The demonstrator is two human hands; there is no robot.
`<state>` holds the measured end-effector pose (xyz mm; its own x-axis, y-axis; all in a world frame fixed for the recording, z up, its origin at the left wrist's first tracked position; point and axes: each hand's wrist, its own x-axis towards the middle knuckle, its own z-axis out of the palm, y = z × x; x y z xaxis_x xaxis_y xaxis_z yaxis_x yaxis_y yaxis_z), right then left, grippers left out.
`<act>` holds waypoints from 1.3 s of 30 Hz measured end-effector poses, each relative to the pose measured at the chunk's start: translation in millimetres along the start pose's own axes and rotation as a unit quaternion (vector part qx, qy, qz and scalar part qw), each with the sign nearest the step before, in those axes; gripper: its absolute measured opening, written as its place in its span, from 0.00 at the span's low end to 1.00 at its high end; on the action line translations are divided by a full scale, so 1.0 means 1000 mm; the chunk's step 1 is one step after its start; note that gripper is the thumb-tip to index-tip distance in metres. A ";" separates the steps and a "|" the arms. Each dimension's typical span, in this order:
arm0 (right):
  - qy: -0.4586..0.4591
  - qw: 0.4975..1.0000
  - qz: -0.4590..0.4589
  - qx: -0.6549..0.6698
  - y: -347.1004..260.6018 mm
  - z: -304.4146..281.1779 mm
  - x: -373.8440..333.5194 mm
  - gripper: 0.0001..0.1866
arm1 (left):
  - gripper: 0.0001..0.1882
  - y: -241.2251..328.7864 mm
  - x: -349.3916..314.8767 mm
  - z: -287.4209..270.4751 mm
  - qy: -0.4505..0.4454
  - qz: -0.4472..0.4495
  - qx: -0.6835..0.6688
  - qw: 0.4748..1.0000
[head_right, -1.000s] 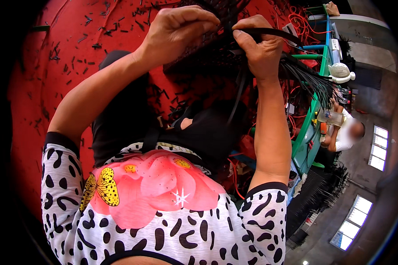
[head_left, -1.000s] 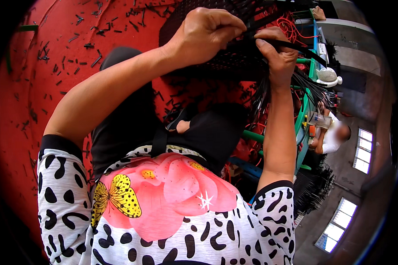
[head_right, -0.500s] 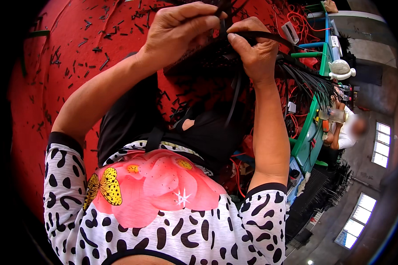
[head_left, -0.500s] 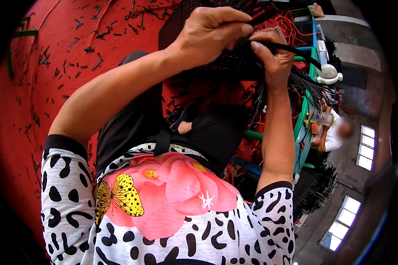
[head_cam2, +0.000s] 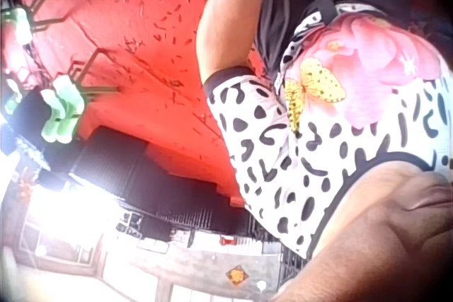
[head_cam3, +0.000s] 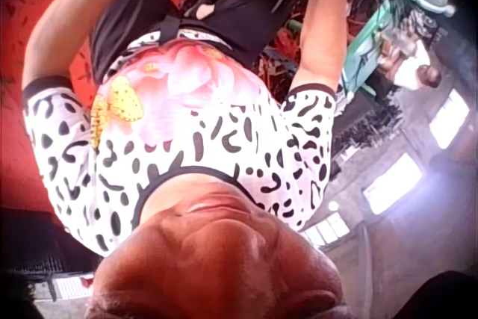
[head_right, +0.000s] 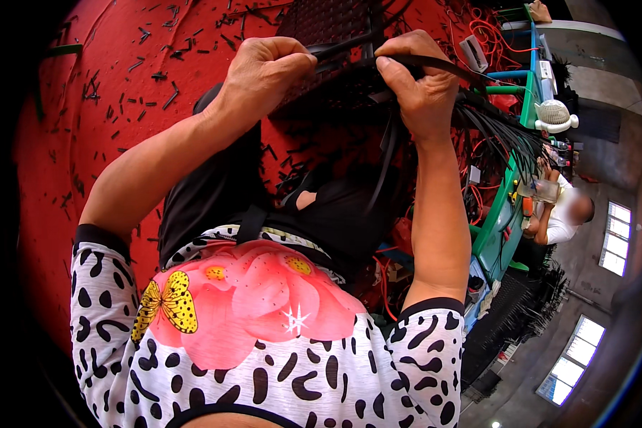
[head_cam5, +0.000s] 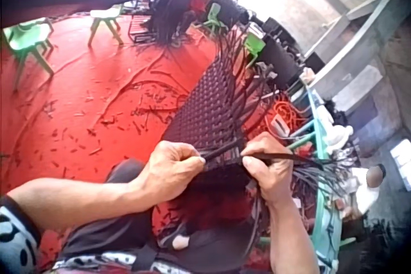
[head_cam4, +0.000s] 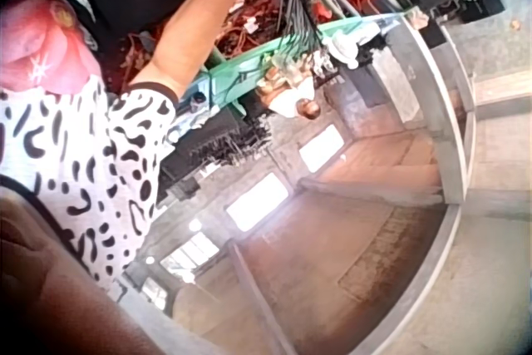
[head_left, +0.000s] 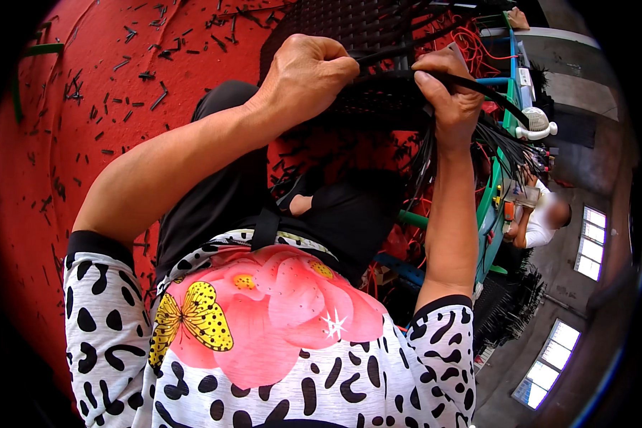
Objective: The person sits on a red floor and weaves black plastic strips into a mesh basket frame. They use a hammer to secure the strips and a knife to trim excess material. The person works on the basket in their lap, occasionally adjusting the frame and tools.
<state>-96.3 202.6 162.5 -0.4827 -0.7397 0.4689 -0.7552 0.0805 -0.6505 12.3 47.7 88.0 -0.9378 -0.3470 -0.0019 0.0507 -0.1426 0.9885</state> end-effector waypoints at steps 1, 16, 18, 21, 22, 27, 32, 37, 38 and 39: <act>0.000 1.000 -0.001 0.002 0.000 0.000 0.000 0.03 | 0.09 0.000 -0.002 -0.001 0.004 -0.005 -0.005 1.000; -0.002 0.999 -0.031 -0.024 0.007 0.000 0.001 0.04 | 0.09 0.002 0.002 -0.006 -0.038 -0.042 -0.046 0.997; -0.004 0.999 -0.032 -0.023 0.007 0.000 0.001 0.03 | 0.09 0.003 0.004 -0.007 -0.049 -0.046 -0.038 0.997; -0.006 0.999 -0.032 -0.023 0.006 0.000 0.002 0.03 | 0.09 0.008 0.009 -0.008 -0.050 -0.052 -0.021 0.997; -0.006 0.999 -0.028 -0.022 0.006 0.000 0.002 0.03 | 0.08 0.007 0.012 -0.010 -0.058 -0.049 -0.016 0.997; -0.002 1.000 -0.023 -0.019 0.006 0.001 0.002 0.03 | 0.08 0.008 0.016 -0.012 -0.041 -0.034 0.033 0.998; 0.002 1.000 -0.016 -0.014 0.008 0.001 0.003 0.03 | 0.06 -0.010 0.037 -0.015 -0.125 -0.035 -0.042 0.991; 0.037 0.999 0.025 0.027 0.007 0.003 -0.001 0.03 | 0.05 -0.020 0.059 -0.007 -0.175 0.040 -0.095 0.979; 0.058 0.995 0.053 0.054 0.006 0.004 -0.003 0.03 | 0.05 -0.018 0.059 -0.004 -0.181 0.009 -0.111 0.977; 0.081 0.994 0.056 0.054 0.009 0.007 -0.003 0.04 | 0.06 -0.018 0.056 -0.004 -0.161 0.018 -0.086 0.983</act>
<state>-98.0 201.1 151.2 -0.6324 -0.6128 0.4738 -0.6448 0.0777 -0.7604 -40.0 27.4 69.7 -0.9931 -0.0467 0.1072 0.1163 -0.2994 0.9470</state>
